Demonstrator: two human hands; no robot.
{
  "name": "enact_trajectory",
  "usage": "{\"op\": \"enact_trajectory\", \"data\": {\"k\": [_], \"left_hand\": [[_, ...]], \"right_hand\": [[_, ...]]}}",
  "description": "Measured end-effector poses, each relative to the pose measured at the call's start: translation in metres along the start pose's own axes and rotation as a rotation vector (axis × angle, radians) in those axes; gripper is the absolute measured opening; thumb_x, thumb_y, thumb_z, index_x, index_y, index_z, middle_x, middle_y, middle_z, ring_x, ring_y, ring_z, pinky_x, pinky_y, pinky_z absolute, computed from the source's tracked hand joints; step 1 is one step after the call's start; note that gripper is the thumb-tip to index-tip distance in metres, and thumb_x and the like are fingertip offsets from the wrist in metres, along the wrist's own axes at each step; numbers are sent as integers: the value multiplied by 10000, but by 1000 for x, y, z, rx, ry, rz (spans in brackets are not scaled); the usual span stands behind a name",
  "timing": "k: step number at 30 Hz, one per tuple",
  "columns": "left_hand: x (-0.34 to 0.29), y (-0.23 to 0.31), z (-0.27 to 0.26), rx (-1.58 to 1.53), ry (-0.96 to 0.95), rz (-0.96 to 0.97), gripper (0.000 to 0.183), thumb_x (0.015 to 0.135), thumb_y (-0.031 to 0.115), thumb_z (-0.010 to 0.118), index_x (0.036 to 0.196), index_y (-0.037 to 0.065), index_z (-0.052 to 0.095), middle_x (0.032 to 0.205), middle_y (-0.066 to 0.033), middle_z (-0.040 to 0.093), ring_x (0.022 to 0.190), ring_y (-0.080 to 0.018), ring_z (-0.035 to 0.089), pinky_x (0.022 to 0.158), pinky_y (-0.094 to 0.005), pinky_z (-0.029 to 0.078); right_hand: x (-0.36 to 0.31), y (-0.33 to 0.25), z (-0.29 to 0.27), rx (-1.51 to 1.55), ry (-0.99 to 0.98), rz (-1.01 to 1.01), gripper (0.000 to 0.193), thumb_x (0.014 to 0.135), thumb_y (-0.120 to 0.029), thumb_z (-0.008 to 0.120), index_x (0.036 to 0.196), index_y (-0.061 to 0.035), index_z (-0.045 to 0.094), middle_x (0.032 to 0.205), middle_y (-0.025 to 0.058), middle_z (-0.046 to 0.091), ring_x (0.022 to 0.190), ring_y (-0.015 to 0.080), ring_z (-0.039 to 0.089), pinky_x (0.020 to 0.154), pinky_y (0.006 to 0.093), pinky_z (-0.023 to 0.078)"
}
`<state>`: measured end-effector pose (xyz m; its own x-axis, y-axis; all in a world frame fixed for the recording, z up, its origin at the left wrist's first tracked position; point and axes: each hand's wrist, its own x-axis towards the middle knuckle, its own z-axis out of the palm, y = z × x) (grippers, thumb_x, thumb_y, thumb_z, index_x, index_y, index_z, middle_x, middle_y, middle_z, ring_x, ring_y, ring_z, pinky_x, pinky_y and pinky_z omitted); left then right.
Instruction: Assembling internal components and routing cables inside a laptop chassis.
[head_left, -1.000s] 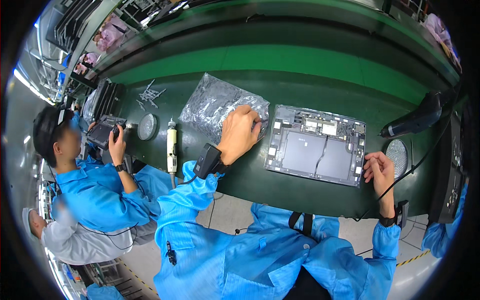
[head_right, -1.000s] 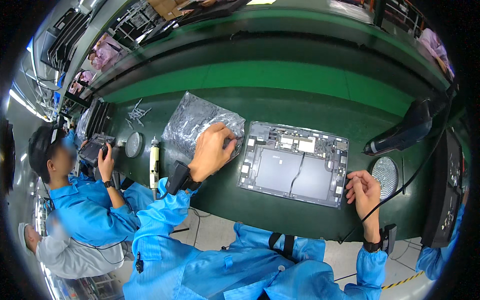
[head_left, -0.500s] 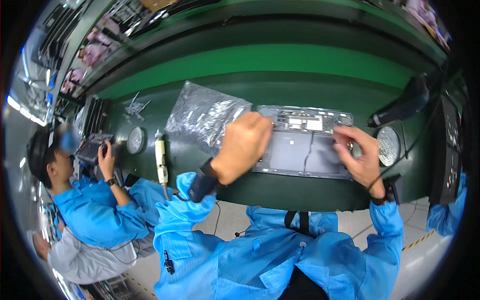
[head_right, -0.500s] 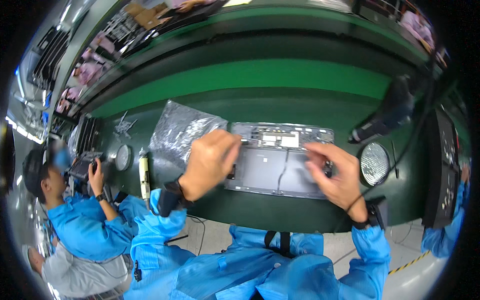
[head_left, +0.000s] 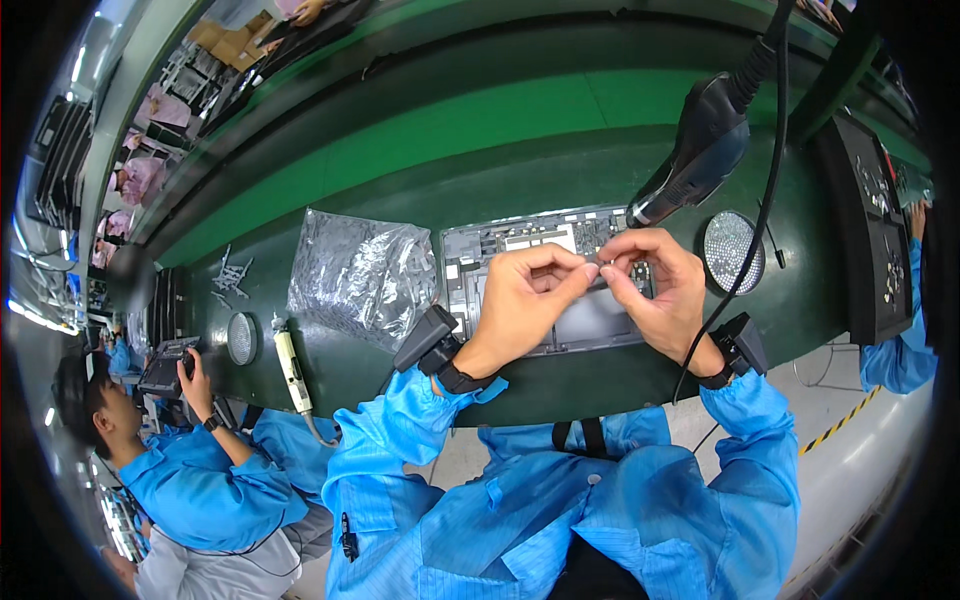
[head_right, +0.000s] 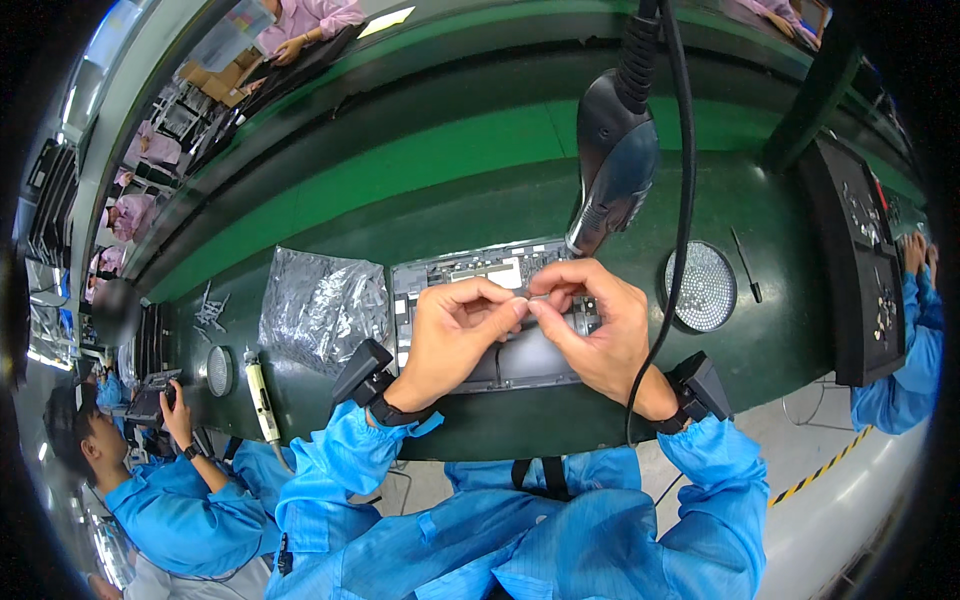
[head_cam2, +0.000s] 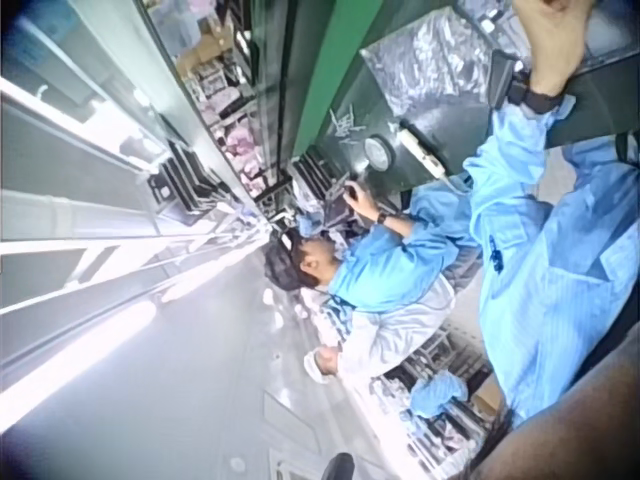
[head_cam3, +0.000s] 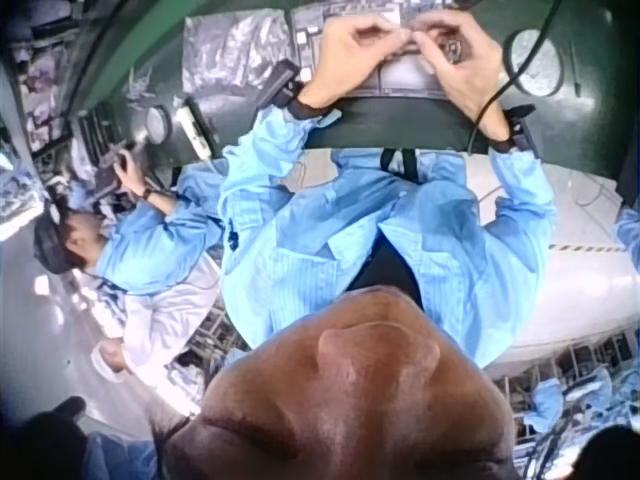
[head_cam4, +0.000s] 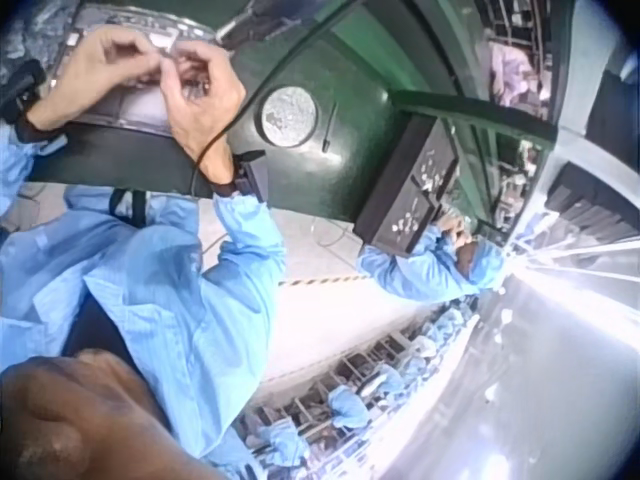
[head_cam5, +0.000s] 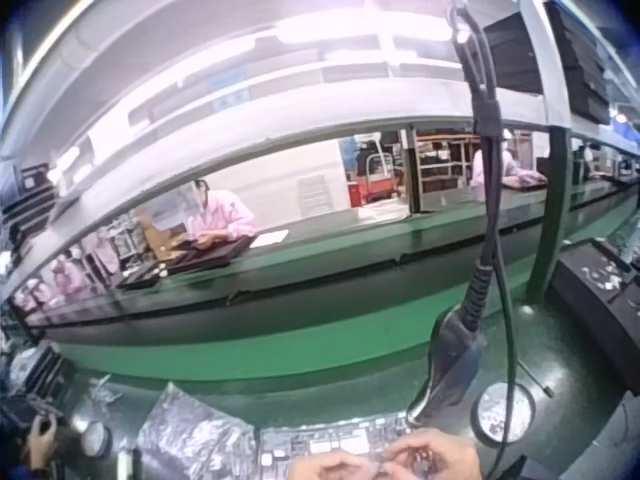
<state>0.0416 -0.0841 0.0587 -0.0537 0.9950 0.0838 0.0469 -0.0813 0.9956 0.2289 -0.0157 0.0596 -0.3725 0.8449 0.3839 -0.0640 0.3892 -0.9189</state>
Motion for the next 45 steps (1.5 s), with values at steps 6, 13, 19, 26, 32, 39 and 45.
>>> {"op": "enact_trajectory", "data": {"k": [6,13,19,26,32,39,45], "left_hand": [[1,-11,-1,-497,0,-277,146,1034,112,741,1087,-19,777,994,-101,777,865,-146,718,761,-275,577],[-2,-14,-1,-496,-120,-244,235,1076,70,626,1228,-52,758,1191,-141,744,1091,-195,698,896,-328,575],[-3,-12,8,66,-205,98,321,1042,34,647,1349,-33,711,1289,-128,716,1143,-233,681,982,-337,533],[5,-13,5,653,-34,453,334,863,62,800,1190,-1,779,1172,-150,745,1068,-350,671,970,-440,530],[16,-24,-7,917,-61,574,390,792,144,877,1151,39,768,1289,-144,690,1291,-377,622,1052,-509,485],[23,-25,-15,929,-53,548,491,776,175,908,1223,53,742,1377,-173,657,1332,-396,598,1087,-531,465],[29,-25,-17,934,-90,542,547,803,201,893,1303,52,728,1403,-199,634,1307,-403,597,1098,-529,458]], "right_hand": [[6,1,-7,-422,-75,-481,279,786,47,847,1050,-26,789,1039,104,796,895,262,747,792,369,560],[5,3,-17,-555,-102,-600,320,739,38,864,1044,-19,787,1020,92,781,882,274,732,765,373,565],[-3,2,-30,-615,-117,-543,349,684,60,842,1021,-13,794,1015,92,768,876,278,725,752,376,590],[-8,20,-46,-472,-99,-243,222,790,60,831,994,-24,810,991,122,774,869,300,729,771,364,590],[4,35,-48,-554,-172,-311,211,793,67,818,988,-11,793,993,118,769,899,315,733,801,395,592],[21,43,-46,-562,-209,-338,195,791,58,821,974,-3,787,976,116,761,914,316,721,834,407,588],[27,48,-42,-578,-200,-337,204,797,54,819,989,-11,801,968,115,759,926,324,716,840,410,587]]}}
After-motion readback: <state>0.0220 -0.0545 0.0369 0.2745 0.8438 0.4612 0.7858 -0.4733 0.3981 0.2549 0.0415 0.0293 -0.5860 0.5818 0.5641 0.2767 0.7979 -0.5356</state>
